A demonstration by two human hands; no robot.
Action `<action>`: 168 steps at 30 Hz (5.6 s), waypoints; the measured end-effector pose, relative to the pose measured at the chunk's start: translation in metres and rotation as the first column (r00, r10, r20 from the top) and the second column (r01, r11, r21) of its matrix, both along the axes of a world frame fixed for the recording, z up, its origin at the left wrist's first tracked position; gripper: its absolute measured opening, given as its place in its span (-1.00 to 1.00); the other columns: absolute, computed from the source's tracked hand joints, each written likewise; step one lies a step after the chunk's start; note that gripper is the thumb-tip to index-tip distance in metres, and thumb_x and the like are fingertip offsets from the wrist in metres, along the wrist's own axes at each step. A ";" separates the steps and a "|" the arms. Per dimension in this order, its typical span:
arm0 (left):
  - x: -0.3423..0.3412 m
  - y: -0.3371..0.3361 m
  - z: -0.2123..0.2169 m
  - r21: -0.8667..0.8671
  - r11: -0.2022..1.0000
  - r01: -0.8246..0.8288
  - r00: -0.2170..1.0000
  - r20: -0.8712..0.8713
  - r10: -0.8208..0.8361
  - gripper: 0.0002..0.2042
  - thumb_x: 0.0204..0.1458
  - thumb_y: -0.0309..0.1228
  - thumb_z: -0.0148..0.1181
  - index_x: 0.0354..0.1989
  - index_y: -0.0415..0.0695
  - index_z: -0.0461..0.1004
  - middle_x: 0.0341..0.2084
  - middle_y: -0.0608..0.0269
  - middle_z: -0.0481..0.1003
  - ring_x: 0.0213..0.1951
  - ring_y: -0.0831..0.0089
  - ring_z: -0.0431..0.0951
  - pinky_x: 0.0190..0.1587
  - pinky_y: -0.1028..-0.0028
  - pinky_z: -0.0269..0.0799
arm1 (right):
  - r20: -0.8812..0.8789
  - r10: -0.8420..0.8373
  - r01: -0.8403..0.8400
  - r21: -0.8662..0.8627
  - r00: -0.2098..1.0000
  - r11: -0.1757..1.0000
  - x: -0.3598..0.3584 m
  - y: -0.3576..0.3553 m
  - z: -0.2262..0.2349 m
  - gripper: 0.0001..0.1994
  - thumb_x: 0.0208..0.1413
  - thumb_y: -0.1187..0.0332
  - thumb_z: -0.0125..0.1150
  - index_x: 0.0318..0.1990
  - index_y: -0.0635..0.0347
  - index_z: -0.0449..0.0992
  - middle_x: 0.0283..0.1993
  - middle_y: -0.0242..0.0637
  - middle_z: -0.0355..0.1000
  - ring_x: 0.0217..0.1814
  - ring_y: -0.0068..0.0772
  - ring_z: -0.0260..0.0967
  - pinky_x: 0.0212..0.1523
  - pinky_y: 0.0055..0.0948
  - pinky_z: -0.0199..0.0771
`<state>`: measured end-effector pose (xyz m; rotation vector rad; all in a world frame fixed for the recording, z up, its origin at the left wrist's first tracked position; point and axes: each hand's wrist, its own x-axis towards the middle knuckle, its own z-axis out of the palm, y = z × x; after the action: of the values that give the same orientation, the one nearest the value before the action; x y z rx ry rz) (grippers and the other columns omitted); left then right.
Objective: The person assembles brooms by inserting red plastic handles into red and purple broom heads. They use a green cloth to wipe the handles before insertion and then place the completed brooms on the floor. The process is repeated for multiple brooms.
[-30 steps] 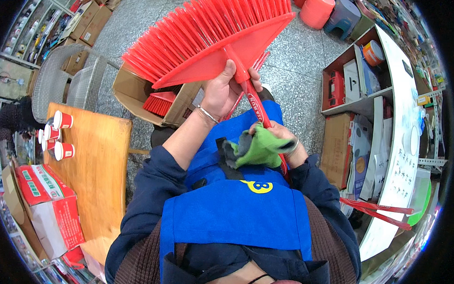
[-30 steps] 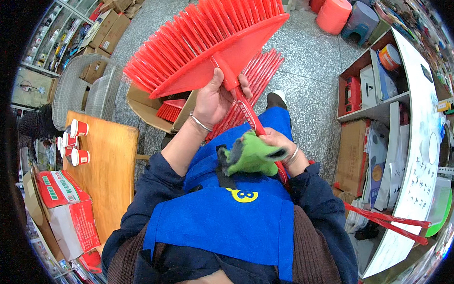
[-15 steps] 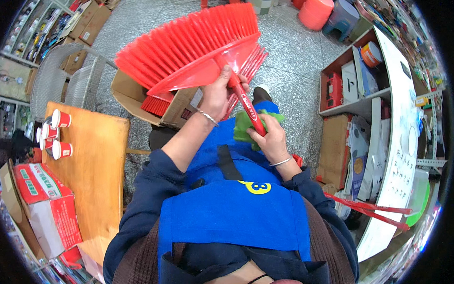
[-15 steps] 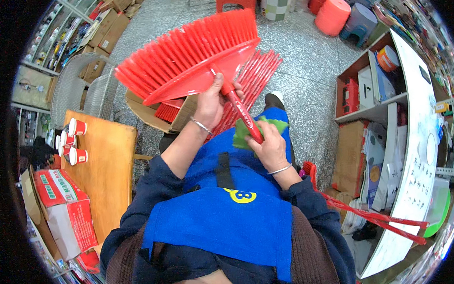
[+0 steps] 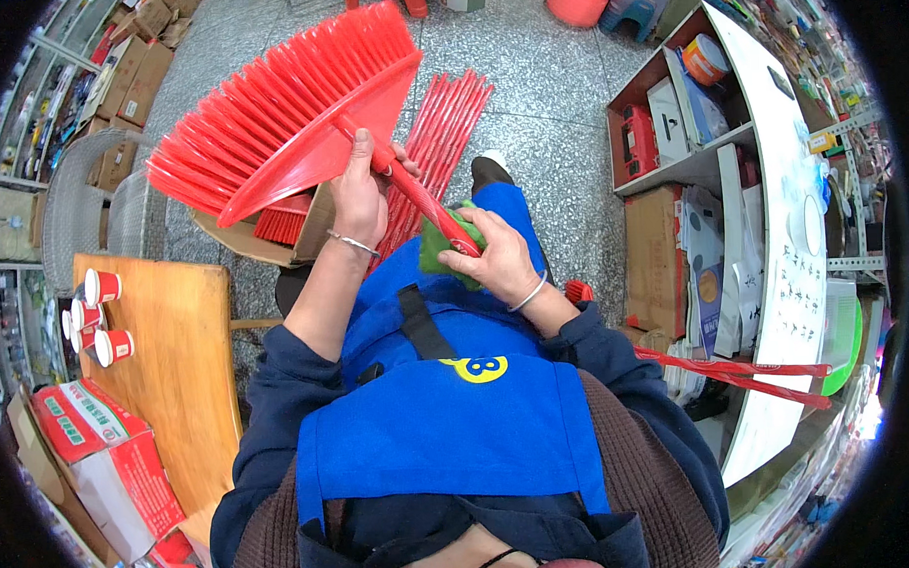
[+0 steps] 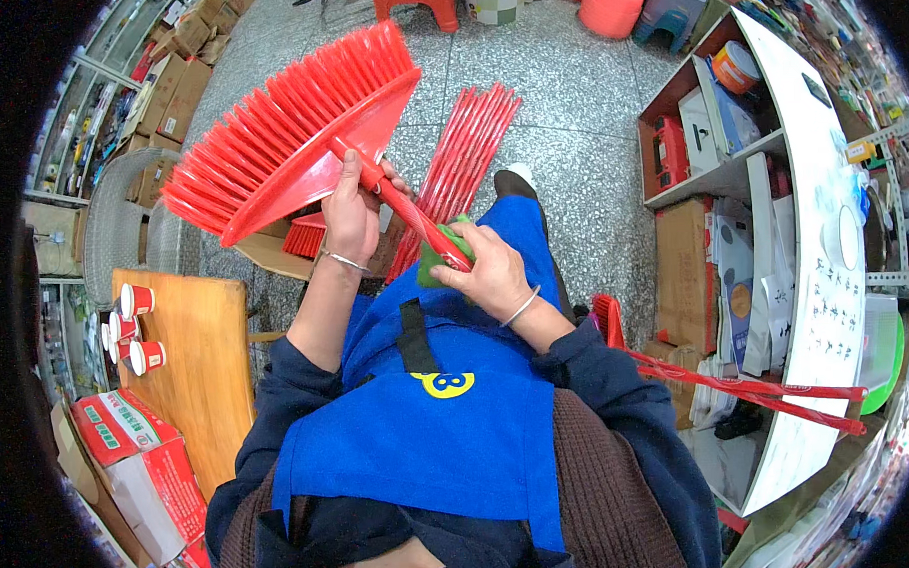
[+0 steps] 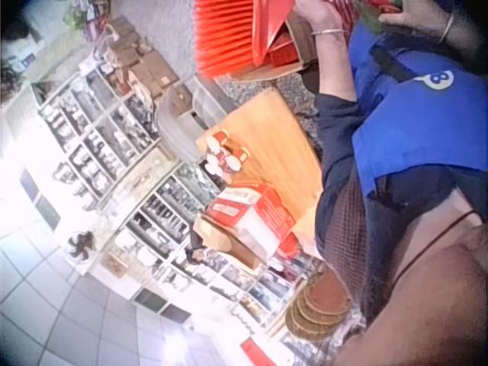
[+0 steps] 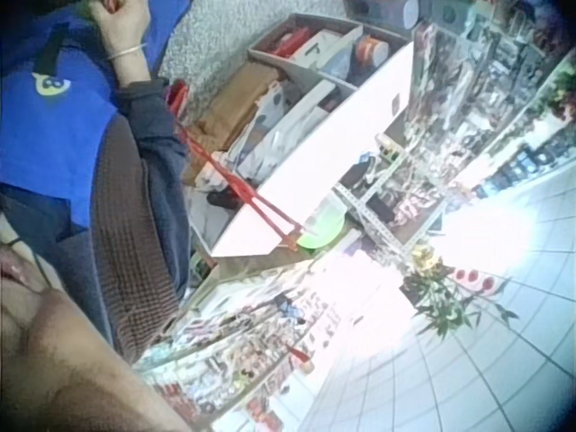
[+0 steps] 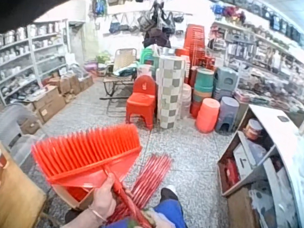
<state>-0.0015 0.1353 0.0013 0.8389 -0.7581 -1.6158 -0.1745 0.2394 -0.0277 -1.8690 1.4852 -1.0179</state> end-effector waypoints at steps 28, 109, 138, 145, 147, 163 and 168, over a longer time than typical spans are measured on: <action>-0.023 0.010 -0.004 0.044 0.998 0.053 0.985 0.164 -0.059 -0.56 0.20 -0.09 -0.17 -0.14 -0.29 0.38 -0.30 0.05 0.50 -0.29 0.37 0.52 -0.14 0.39 0.46 | -0.064 -0.003 0.005 0.036 0.998 0.999 0.000 -0.020 0.001 -0.63 -0.11 0.27 0.30 -0.10 0.11 0.43 -0.32 -0.21 0.46 -0.26 -0.23 0.44 -0.28 -0.33 0.43; 0.018 -0.027 -0.018 0.031 0.995 -0.092 0.962 0.262 0.081 -0.63 0.21 -0.22 -0.13 -0.06 -0.32 0.31 -0.23 -0.02 0.47 -0.18 0.29 0.49 -0.03 0.35 0.37 | -0.198 -0.213 0.191 -0.127 0.957 0.973 -0.002 -0.005 -0.064 -0.77 -0.07 0.16 0.18 -0.42 0.07 0.33 -0.53 -0.25 0.35 -0.44 -0.15 0.40 -0.49 -0.19 0.42; -0.039 0.035 -0.006 0.055 0.998 -0.036 0.973 0.230 0.023 -0.64 0.18 -0.18 -0.05 -0.20 -0.30 0.43 -0.32 0.10 0.51 -0.29 0.44 0.52 -0.16 0.44 0.46 | -0.237 -0.186 0.197 0.020 0.954 0.980 0.022 -0.023 0.006 -0.65 -0.07 0.20 0.27 -0.17 0.15 0.36 -0.36 -0.08 0.41 -0.29 -0.02 0.41 -0.36 -0.16 0.39; -0.041 0.042 -0.009 0.007 0.999 0.031 0.961 0.276 -0.032 -0.61 0.17 -0.15 -0.05 -0.19 -0.32 0.43 -0.31 0.09 0.51 -0.27 0.43 0.53 -0.16 0.43 0.47 | -0.304 -0.185 0.201 0.023 0.934 0.979 0.014 -0.018 -0.007 -0.65 -0.04 0.15 0.22 -0.20 0.17 0.34 -0.41 -0.09 0.42 -0.38 -0.03 0.43 -0.41 -0.16 0.43; -0.041 0.043 -0.011 0.004 1.000 0.030 0.970 0.240 -0.030 -0.62 0.18 -0.18 -0.06 -0.18 -0.33 0.43 -0.30 0.09 0.51 -0.26 0.42 0.53 -0.15 0.43 0.47 | -0.298 -0.164 0.181 0.029 0.940 0.983 0.014 -0.017 -0.006 -0.66 -0.02 0.15 0.21 -0.21 0.17 0.35 -0.44 -0.08 0.42 -0.39 -0.03 0.43 -0.41 -0.16 0.43; -0.020 0.043 -0.017 -0.020 0.961 0.275 0.935 0.238 -0.263 -0.55 0.22 -0.16 -0.20 -0.03 -0.37 0.35 -0.16 0.06 0.46 -0.08 0.39 0.47 0.04 0.39 0.35 | 0.058 0.028 -0.044 0.289 0.998 0.956 0.008 -0.019 -0.008 -0.67 -0.03 0.12 0.20 -0.21 0.15 0.43 -0.39 0.02 0.45 -0.28 0.01 0.43 -0.29 -0.18 0.41; -0.018 0.045 -0.015 -0.061 0.951 0.302 0.937 0.204 -0.285 -0.56 0.22 -0.18 -0.18 -0.01 -0.38 0.32 -0.13 0.05 0.44 -0.05 0.38 0.45 0.06 0.38 0.34 | 0.371 0.086 -0.228 0.358 0.925 0.905 0.007 -0.021 -0.009 -0.69 -0.01 0.30 0.25 -0.10 0.17 0.44 -0.29 -0.15 0.50 -0.23 -0.32 0.47 -0.19 -0.37 0.43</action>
<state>-0.0195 0.1798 -0.0134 0.8546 -1.1321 -1.7622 -0.1673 0.2180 -0.0367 -1.4108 1.1976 -0.8398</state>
